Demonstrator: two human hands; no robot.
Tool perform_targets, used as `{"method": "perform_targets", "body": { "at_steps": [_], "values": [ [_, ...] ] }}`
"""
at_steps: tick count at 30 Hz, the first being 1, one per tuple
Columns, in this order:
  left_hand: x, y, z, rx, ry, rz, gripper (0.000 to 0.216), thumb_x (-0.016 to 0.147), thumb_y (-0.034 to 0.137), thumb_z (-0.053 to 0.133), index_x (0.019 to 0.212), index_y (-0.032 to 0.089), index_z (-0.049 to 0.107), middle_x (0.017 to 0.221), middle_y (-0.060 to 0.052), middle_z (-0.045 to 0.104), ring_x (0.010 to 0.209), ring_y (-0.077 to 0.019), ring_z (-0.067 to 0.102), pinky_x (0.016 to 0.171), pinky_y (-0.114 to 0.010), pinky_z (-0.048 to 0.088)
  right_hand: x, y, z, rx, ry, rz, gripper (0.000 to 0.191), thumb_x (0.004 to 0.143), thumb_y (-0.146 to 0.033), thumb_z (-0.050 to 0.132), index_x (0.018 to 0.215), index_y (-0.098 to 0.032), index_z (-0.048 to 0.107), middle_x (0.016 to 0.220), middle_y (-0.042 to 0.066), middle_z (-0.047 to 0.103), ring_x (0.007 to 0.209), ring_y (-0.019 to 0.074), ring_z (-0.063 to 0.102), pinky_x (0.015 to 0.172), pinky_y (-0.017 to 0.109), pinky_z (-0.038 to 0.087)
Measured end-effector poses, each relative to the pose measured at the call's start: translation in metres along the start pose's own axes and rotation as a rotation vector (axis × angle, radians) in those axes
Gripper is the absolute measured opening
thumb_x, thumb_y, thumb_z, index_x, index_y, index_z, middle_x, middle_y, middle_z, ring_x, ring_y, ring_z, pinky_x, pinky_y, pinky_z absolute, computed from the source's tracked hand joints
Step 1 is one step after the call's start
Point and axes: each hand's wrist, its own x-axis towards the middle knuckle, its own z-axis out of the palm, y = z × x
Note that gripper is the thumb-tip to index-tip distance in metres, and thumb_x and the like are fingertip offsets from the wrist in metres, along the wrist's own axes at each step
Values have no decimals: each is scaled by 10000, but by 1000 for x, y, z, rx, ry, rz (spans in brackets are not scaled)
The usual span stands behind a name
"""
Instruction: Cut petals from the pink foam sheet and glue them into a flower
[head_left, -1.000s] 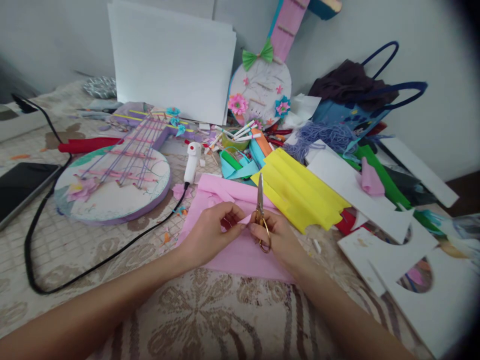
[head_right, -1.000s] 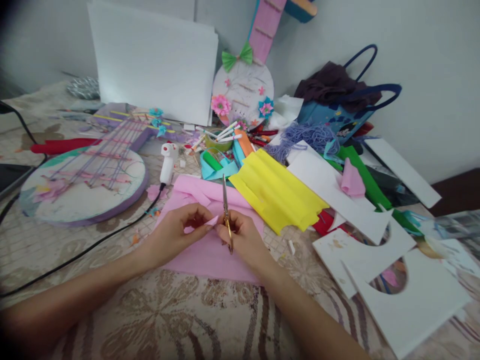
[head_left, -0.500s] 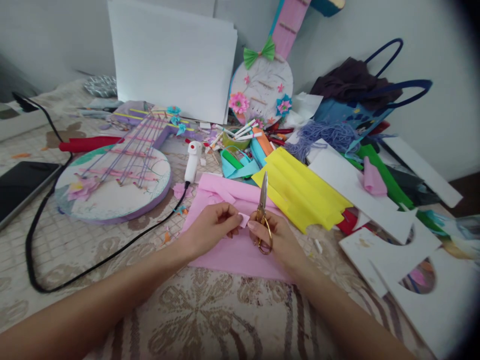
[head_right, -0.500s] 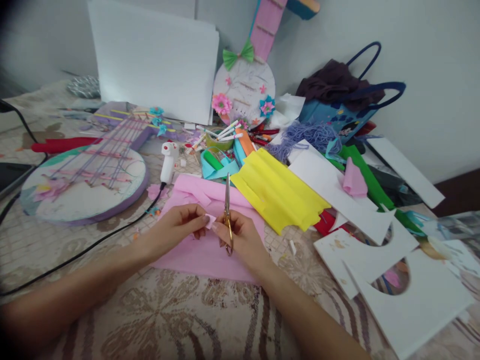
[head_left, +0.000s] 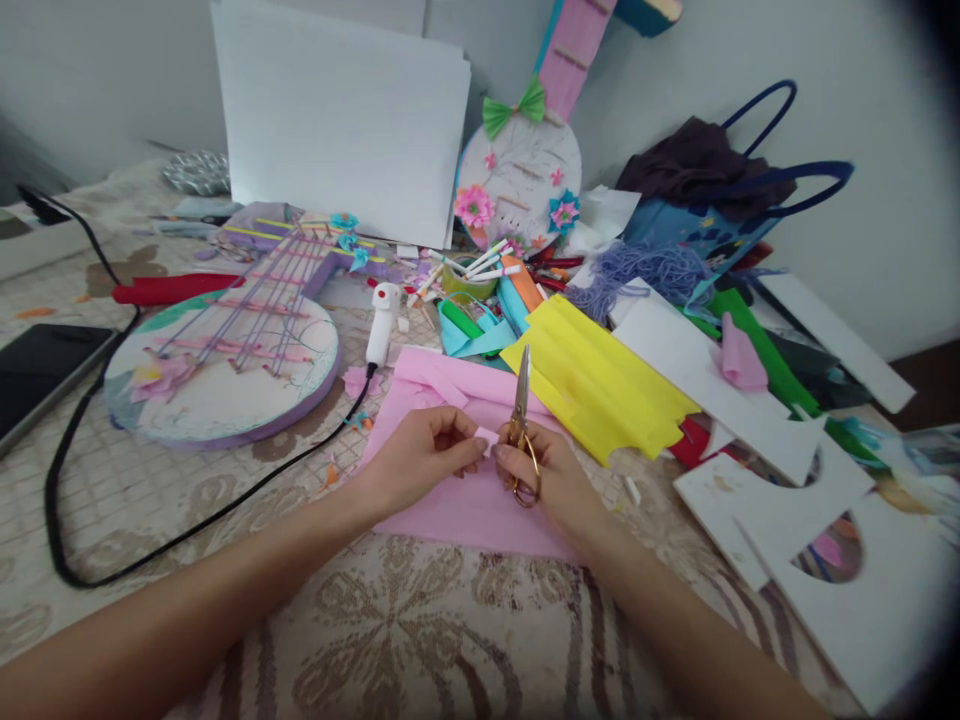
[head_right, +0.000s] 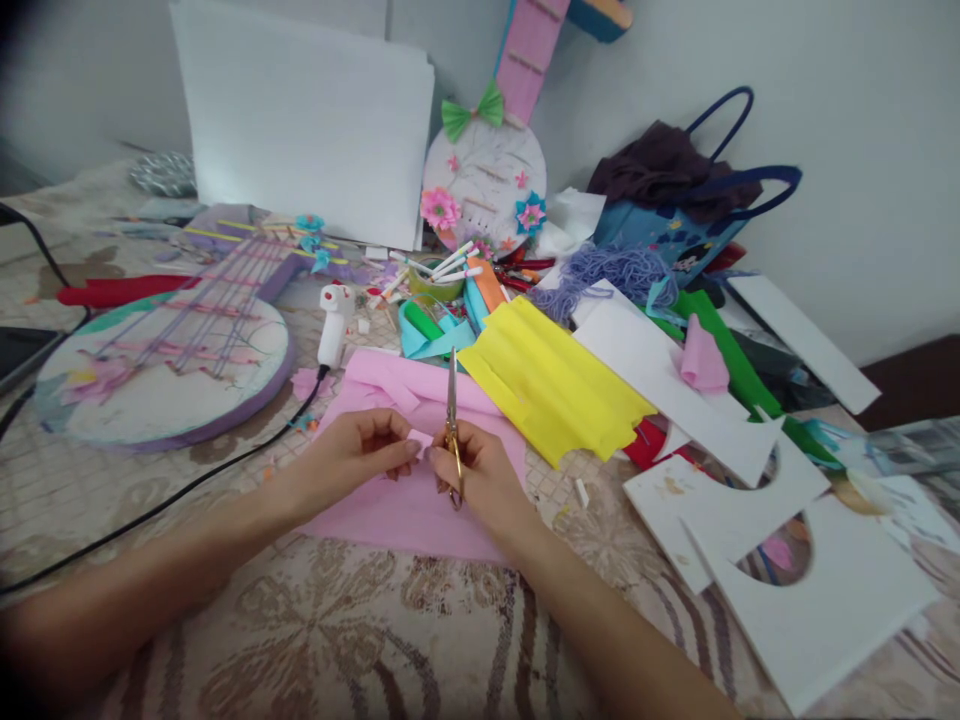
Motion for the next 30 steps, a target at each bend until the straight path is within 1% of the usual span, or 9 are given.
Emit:
{"method": "perform_targets", "body": {
  "at_steps": [6,11,14,16,19,21,25,28,30],
  "values": [
    [1,4,0,-153,4,-99,133,745,242,598,724,119,551,605,5,581,548,-83,511,568,-225,407,0,-3,1,50,0,0,200,791,-343,588,736,-168,507,516,-65,460,389,44,351,364,162,256],
    [-1,5,0,-181,4,-101,123,737,238,606,718,126,560,602,1,590,555,-92,517,576,-235,407,1,-5,2,46,2,-2,255,799,-384,580,700,-168,487,511,-63,447,380,45,342,357,166,244],
    [-1,5,0,-189,10,-91,131,745,241,603,704,128,549,600,4,586,551,-89,512,577,-234,404,-1,-6,3,13,-17,-35,311,842,-454,491,724,-167,501,511,-51,457,378,49,341,359,172,251],
    [0,5,0,-192,32,-83,147,759,248,592,694,127,538,601,7,578,551,-84,507,575,-228,402,-2,-5,3,-36,-49,-53,349,865,-494,420,773,-168,506,519,-42,468,383,57,356,366,179,275],
    [1,4,-1,-200,68,-61,157,770,251,588,701,123,530,607,11,573,555,-76,504,569,-216,398,-6,-2,6,-164,-65,-102,346,859,-512,416,789,-178,473,563,-34,463,429,76,387,398,196,319],
    [1,3,-2,-215,82,-41,159,766,253,597,709,121,529,620,7,582,558,-74,508,565,-212,396,-9,-1,7,-281,-46,-161,333,857,-508,421,781,-186,453,602,-26,452,489,95,408,446,216,342],
    [2,2,-3,-295,102,-12,163,757,256,613,712,128,523,628,-1,595,575,-84,531,582,-221,409,-15,-5,9,-499,-37,-292,335,881,-500,353,812,-189,455,681,3,469,598,134,425,548,262,347],
    [2,3,-3,-365,158,-11,163,745,246,624,704,132,517,634,-5,598,596,-94,550,607,-233,422,-17,-9,9,-539,-61,-305,348,877,-513,343,841,-188,461,672,0,466,588,138,410,537,266,320],
    [2,4,-2,-410,197,-9,165,742,245,626,700,134,511,642,-7,599,606,-98,558,624,-242,434,-16,-10,9,-530,-48,-275,370,872,-524,343,781,-185,459,636,-9,443,567,133,399,521,261,308]
  ]
}}
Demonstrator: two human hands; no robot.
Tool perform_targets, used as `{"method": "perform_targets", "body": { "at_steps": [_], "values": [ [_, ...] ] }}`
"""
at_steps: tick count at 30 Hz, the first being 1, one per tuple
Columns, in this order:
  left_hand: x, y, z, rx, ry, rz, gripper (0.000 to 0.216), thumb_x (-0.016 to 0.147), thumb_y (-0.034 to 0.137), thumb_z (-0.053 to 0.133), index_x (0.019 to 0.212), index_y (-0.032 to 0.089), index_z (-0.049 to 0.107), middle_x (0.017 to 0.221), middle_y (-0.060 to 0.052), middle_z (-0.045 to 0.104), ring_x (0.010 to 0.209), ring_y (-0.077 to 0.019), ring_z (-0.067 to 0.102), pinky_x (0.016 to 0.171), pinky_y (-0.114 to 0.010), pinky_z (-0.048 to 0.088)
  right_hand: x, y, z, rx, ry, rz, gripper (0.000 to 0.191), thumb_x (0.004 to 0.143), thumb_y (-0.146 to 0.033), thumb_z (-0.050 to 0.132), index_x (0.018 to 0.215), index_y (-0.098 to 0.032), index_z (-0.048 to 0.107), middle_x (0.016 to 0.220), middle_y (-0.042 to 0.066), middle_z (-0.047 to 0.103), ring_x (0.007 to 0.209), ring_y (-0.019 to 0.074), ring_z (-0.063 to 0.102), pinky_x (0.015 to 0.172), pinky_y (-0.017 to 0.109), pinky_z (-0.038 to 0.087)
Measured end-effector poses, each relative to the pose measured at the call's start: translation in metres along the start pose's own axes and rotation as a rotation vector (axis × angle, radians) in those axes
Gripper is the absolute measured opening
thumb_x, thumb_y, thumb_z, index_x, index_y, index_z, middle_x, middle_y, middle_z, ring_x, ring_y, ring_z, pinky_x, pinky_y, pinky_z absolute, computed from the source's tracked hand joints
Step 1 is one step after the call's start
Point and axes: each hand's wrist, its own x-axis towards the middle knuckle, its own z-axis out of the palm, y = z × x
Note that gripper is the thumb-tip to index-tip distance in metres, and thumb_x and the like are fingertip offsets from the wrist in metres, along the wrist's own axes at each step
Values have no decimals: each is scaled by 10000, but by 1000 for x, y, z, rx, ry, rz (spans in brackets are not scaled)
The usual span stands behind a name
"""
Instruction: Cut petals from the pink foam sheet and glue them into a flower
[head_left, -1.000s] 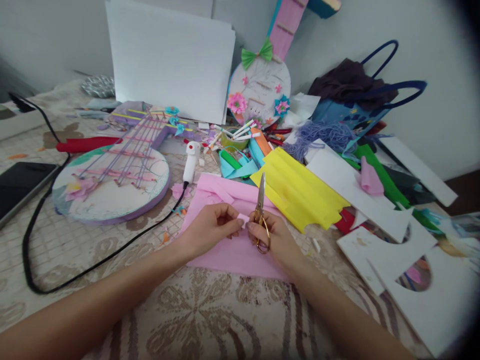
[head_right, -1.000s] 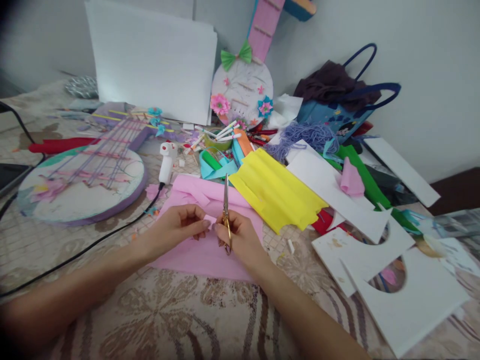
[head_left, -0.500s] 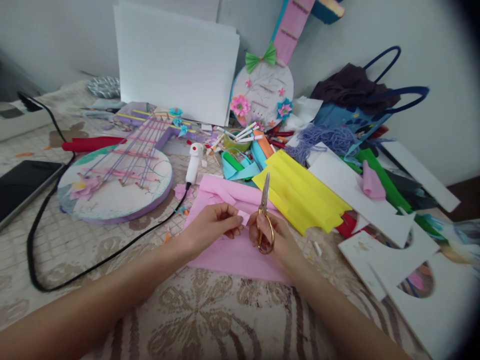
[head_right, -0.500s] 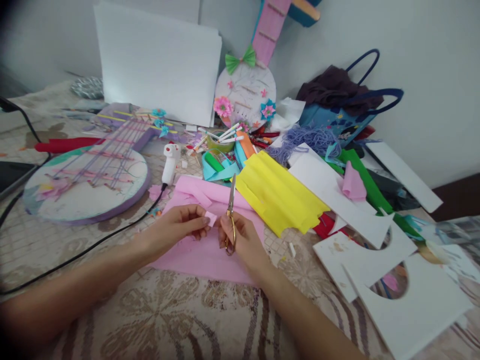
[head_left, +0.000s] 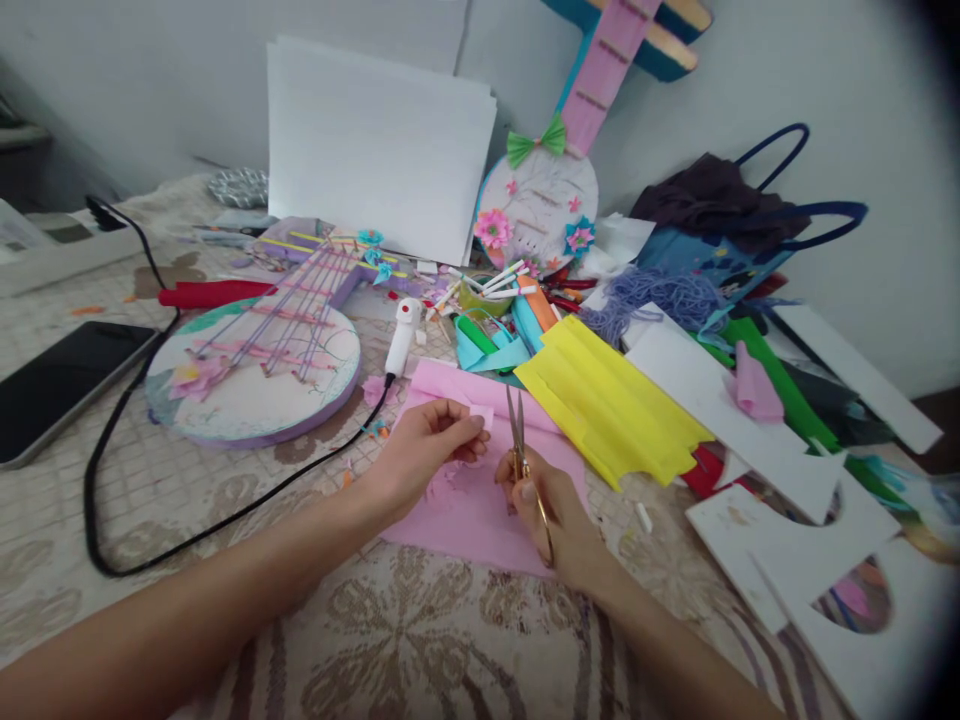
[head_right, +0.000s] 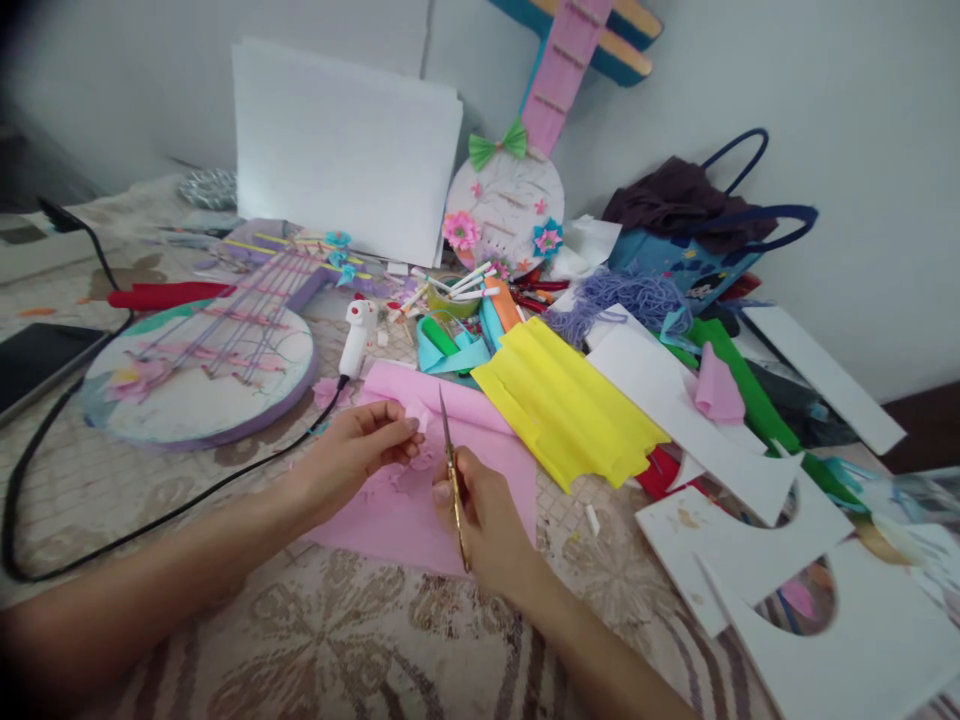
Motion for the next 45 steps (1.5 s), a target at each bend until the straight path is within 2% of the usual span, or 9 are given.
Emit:
{"method": "perform_targets", "body": {
  "at_steps": [7,12,27,45],
  "values": [
    [-2,-1,2,-57,43,28,173,746,262,622,702,141,506,731,-34,635,707,-132,610,727,-288,468,1,7,7,61,-49,96,409,860,-541,357,667,-189,433,527,-27,419,478,118,396,467,248,299],
    [-2,-3,2,-42,57,36,169,748,261,621,710,143,505,703,-22,629,697,-132,612,685,-267,469,-1,12,12,79,-57,131,396,868,-524,352,654,-195,415,515,-35,410,447,110,394,437,238,294],
    [-3,-5,5,-53,92,50,151,742,247,619,699,143,518,658,-8,616,647,-114,589,686,-266,463,0,14,13,73,-36,156,334,838,-472,436,646,-199,425,501,-50,377,420,98,375,405,221,270],
    [-2,-4,4,-74,77,64,143,752,230,610,704,145,507,650,11,584,657,-110,580,711,-269,460,-1,15,12,24,-48,153,314,857,-431,401,654,-192,415,513,-49,372,422,88,369,390,206,280]
  ]
}}
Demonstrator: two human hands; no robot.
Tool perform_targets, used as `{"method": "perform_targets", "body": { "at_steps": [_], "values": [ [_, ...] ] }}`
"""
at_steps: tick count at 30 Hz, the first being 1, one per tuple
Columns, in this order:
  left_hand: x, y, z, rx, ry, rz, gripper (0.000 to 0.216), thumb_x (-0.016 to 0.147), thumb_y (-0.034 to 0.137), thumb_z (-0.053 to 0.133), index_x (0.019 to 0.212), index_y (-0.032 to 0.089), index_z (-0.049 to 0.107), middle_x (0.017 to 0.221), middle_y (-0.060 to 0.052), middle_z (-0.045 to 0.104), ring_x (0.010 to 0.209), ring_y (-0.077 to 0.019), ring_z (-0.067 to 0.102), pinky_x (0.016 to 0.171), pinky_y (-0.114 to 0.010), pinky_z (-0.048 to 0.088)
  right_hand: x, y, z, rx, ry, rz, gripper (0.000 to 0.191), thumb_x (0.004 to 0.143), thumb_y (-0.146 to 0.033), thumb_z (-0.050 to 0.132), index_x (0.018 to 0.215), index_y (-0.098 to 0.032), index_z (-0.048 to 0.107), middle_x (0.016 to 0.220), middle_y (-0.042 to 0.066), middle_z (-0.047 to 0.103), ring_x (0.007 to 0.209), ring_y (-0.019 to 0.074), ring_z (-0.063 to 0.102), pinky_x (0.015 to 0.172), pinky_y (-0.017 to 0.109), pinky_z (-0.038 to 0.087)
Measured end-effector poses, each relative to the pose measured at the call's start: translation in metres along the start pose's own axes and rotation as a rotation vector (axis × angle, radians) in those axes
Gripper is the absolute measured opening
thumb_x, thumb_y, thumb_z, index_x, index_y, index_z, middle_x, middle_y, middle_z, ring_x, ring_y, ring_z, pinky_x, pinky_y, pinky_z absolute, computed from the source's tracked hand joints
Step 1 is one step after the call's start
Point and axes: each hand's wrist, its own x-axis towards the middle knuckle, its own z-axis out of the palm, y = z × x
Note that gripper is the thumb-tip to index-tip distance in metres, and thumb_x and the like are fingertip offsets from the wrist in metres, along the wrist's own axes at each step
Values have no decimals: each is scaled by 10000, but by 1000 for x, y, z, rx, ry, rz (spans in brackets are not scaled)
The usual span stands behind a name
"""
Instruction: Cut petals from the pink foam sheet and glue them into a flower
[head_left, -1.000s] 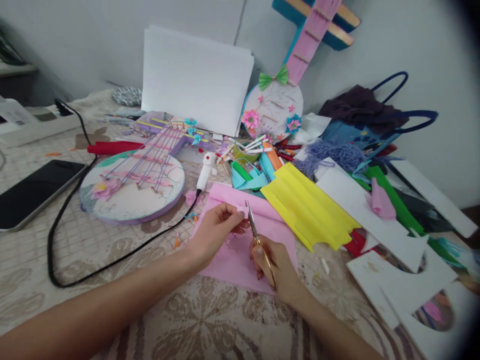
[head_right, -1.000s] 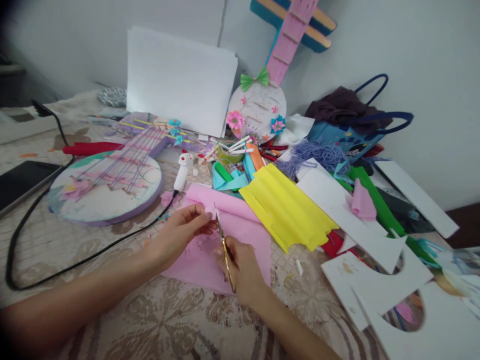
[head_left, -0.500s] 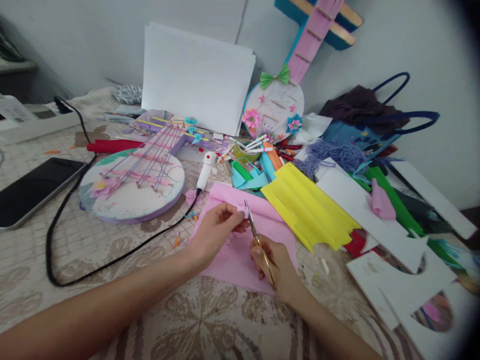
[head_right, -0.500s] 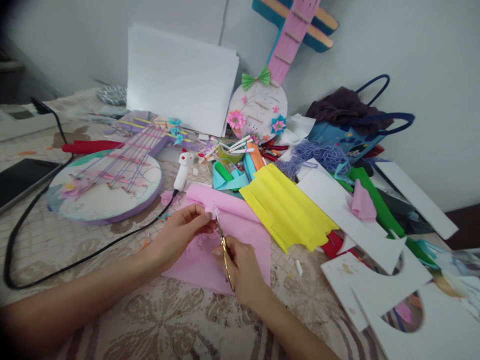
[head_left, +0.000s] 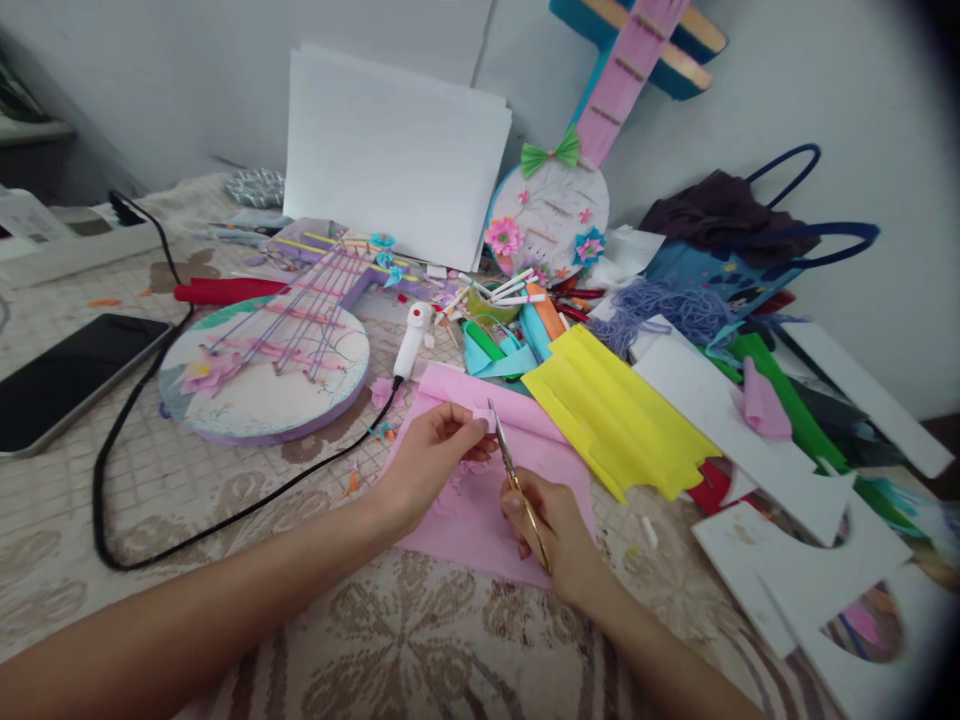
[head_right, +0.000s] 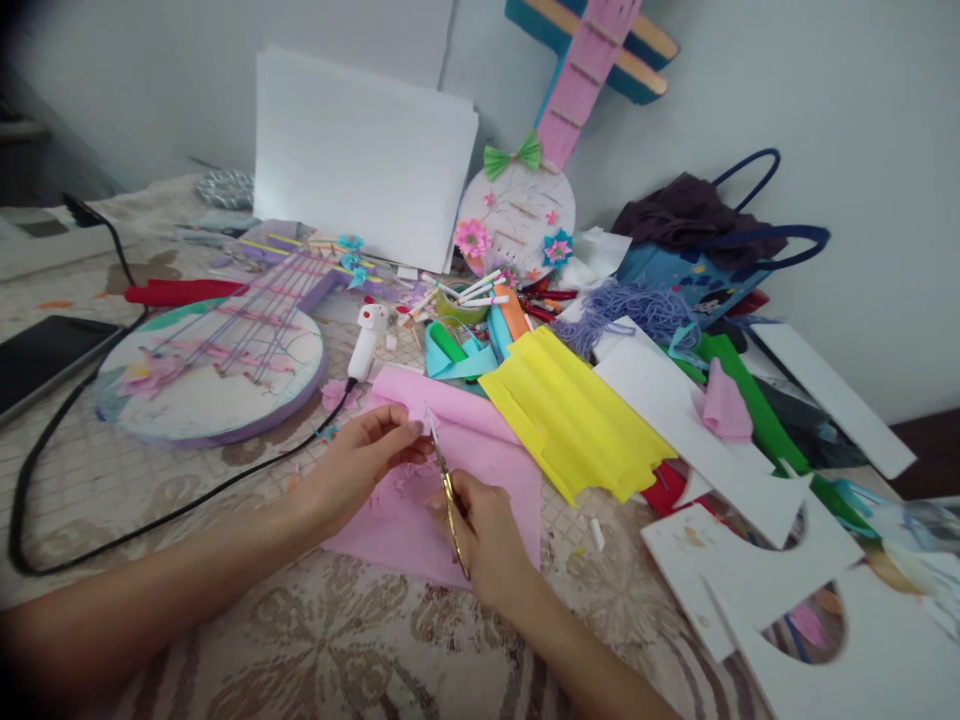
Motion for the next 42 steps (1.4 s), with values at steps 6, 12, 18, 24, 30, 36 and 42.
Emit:
{"method": "perform_targets", "body": {
  "at_steps": [6,12,18,24,30,36,42],
  "values": [
    [1,0,0,9,16,1,139,745,220,612,703,142,504,648,7,573,651,-114,575,710,-275,460,1,-3,-1,-4,2,9,315,851,-433,405,654,-188,429,510,-52,380,416,84,372,381,194,286],
    [2,0,-1,0,1,-6,134,748,216,610,716,143,502,662,2,577,656,-117,580,710,-278,459,1,-2,-2,-5,0,19,317,853,-435,406,652,-191,426,502,-55,371,403,80,368,368,184,289],
    [2,1,-1,-25,-21,2,127,757,224,602,728,138,513,686,-5,587,667,-117,586,700,-270,462,0,-2,-3,-16,-3,30,306,851,-424,412,651,-192,416,499,-60,358,385,76,370,357,181,300],
    [2,1,-2,-19,-15,0,146,757,246,604,728,128,523,713,-27,598,673,-122,588,697,-272,466,0,0,-4,-40,-6,17,278,855,-385,416,656,-191,419,498,-60,372,379,73,374,358,179,297],
    [4,1,-3,-15,-17,-8,149,757,253,606,736,127,529,711,-31,598,678,-126,590,699,-277,466,1,-3,-4,-26,-10,27,268,847,-374,424,652,-191,425,487,-63,373,381,74,370,360,179,290],
    [4,2,-4,-17,-22,-6,149,770,259,591,730,130,528,710,-31,599,673,-128,591,705,-284,469,0,-3,-4,-30,-4,39,260,839,-368,438,649,-191,428,484,-67,367,373,71,364,351,174,293],
    [5,3,-5,-31,-27,2,154,761,258,602,710,129,534,708,-32,602,664,-122,587,685,-269,470,1,-4,-4,7,-26,74,291,830,-414,444,645,-190,424,483,-71,362,360,65,362,342,170,296]
  ]
}}
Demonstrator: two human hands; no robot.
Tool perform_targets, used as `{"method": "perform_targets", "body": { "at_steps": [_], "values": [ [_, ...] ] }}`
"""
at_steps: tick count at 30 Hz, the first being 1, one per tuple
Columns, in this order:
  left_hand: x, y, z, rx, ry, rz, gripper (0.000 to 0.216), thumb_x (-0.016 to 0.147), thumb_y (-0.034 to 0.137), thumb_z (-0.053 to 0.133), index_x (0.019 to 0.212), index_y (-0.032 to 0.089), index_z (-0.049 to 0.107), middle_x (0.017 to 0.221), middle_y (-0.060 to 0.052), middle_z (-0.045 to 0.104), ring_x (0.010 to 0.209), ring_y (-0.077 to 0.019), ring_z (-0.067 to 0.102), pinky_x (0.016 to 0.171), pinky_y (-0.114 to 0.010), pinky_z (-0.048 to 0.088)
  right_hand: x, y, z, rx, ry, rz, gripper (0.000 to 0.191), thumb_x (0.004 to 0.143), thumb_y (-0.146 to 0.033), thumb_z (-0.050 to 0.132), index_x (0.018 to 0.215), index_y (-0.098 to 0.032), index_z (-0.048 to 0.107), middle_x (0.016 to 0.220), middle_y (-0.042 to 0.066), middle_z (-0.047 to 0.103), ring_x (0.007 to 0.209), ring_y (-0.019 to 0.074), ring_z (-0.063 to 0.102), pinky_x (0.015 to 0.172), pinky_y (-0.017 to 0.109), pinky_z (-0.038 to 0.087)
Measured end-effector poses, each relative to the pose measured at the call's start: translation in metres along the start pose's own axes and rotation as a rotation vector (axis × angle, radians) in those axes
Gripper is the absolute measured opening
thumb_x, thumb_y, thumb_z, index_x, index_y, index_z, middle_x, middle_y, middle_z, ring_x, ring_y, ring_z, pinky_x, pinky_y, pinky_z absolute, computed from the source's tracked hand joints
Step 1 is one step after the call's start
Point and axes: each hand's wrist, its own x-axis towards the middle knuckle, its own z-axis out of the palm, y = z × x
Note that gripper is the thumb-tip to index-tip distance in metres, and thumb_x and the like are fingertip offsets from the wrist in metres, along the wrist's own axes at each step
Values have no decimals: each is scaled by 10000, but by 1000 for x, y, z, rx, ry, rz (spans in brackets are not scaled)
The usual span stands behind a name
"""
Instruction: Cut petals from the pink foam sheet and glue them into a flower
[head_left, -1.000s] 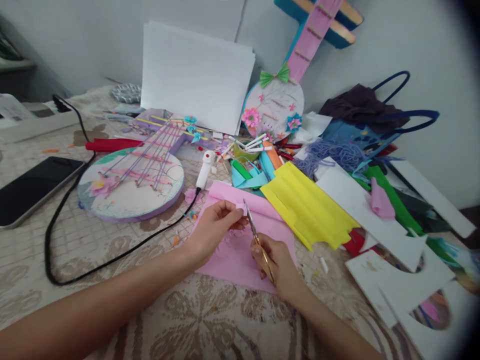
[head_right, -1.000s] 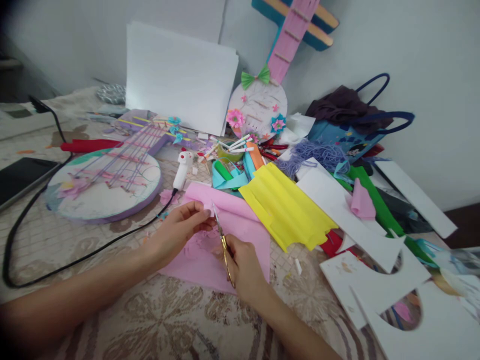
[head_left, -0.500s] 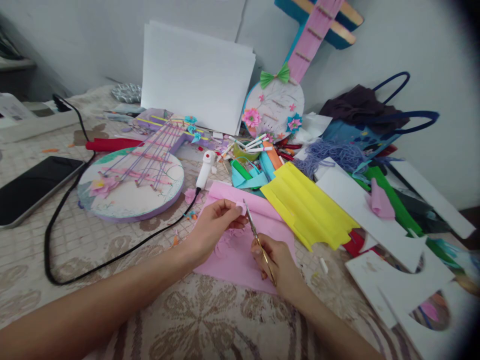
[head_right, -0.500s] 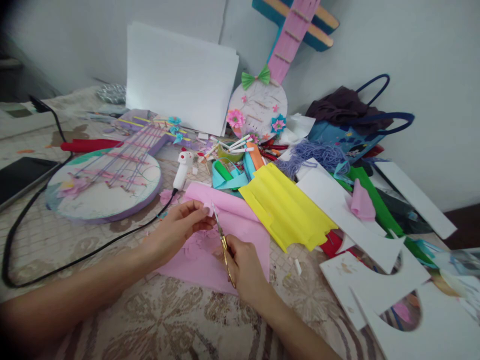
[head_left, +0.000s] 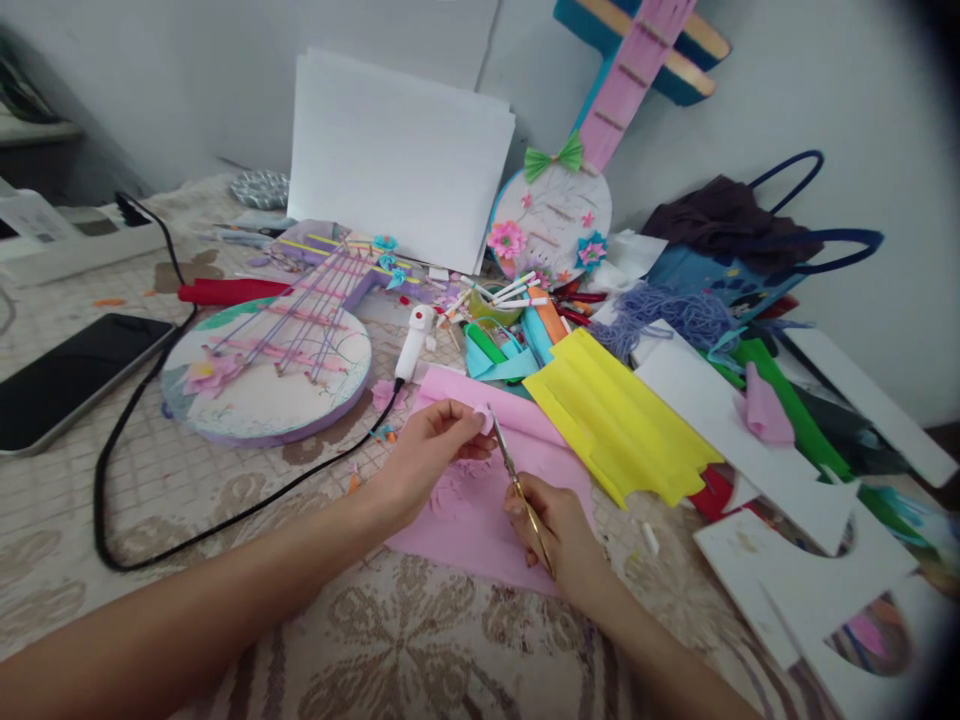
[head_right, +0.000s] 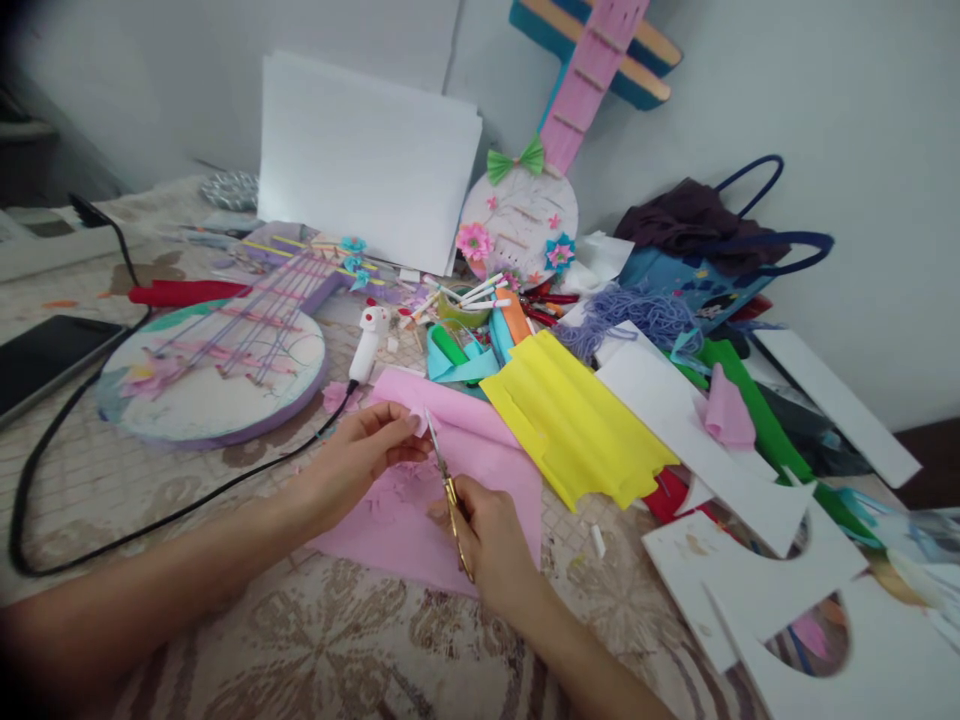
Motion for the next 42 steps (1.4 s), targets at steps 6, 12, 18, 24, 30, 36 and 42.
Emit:
{"method": "perform_targets", "body": {
  "at_steps": [6,12,18,24,30,36,42],
  "values": [
    [2,1,-1,17,9,9,156,749,256,612,694,132,535,689,-24,595,658,-118,578,678,-265,462,1,1,0,-3,5,10,312,823,-432,454,629,-189,424,465,-73,364,347,63,363,336,168,295],
    [2,4,0,17,-4,0,153,731,238,626,668,131,535,663,-19,598,643,-114,573,675,-266,455,0,1,0,64,-10,35,347,815,-482,462,634,-188,429,460,-73,371,336,60,361,326,168,297],
    [3,3,-1,32,-28,12,154,738,236,620,659,134,538,653,-12,601,637,-109,575,670,-258,454,-2,0,0,175,-58,41,444,793,-605,423,640,-188,414,452,-77,342,355,63,326,333,176,315],
    [2,4,-1,108,-31,19,151,754,241,606,672,136,535,666,-17,613,653,-112,583,687,-262,459,-4,-5,-6,173,-107,-9,486,797,-638,383,642,-179,412,494,-68,348,382,63,343,358,186,327],
    [1,7,0,198,9,40,153,748,226,608,657,139,523,636,-12,606,632,-116,576,662,-261,454,-2,-1,-8,126,-84,21,469,782,-630,419,636,-184,418,470,-72,349,360,67,342,337,184,308],
    [1,8,1,199,23,47,161,738,230,616,646,140,518,623,-9,597,616,-115,569,642,-258,449,-1,1,-6,81,-55,18,385,811,-534,456,648,-185,442,457,-73,362,346,68,359,336,177,295],
    [1,7,1,176,36,40,169,710,240,641,642,143,520,615,-1,586,621,-119,566,648,-265,447,-1,2,-7,56,-44,19,360,818,-503,464,651,-184,446,454,-75,367,336,68,368,332,174,291]
  ]
}}
